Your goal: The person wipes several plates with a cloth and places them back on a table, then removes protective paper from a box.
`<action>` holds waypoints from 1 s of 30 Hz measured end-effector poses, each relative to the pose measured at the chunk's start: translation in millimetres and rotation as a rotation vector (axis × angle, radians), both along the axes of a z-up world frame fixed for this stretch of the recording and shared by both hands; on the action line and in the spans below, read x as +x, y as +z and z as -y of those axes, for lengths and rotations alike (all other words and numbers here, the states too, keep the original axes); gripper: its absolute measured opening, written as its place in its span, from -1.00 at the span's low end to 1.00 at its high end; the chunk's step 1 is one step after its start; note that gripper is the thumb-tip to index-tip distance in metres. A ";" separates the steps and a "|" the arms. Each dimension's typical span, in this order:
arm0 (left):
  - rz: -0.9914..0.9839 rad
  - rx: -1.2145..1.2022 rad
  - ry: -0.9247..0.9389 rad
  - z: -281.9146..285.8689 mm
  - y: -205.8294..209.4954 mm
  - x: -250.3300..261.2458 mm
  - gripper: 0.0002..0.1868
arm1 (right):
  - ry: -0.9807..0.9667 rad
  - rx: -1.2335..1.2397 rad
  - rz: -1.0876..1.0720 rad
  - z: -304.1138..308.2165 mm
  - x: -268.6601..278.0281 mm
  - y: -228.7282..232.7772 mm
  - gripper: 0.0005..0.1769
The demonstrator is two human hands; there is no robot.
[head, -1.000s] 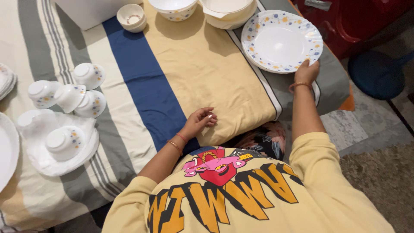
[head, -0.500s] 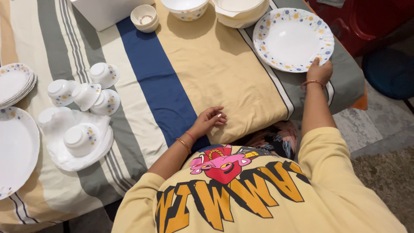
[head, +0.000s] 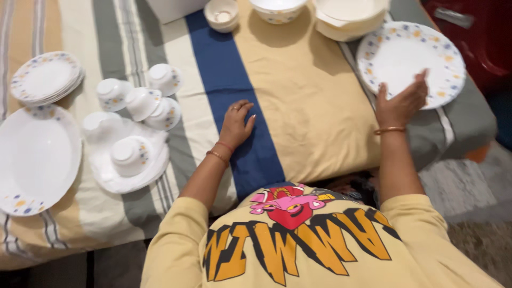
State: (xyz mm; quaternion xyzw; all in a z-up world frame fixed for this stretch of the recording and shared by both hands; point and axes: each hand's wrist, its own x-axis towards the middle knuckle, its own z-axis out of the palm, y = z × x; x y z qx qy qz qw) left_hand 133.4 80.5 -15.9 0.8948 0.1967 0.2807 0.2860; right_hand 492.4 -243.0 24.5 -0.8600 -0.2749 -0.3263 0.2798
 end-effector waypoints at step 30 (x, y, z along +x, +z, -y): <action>-0.235 0.233 0.157 -21.9 21.8 -13.0 -0.23 | 0.759 -0.543 0.262 -518.6 -46.0 -30.3 -0.73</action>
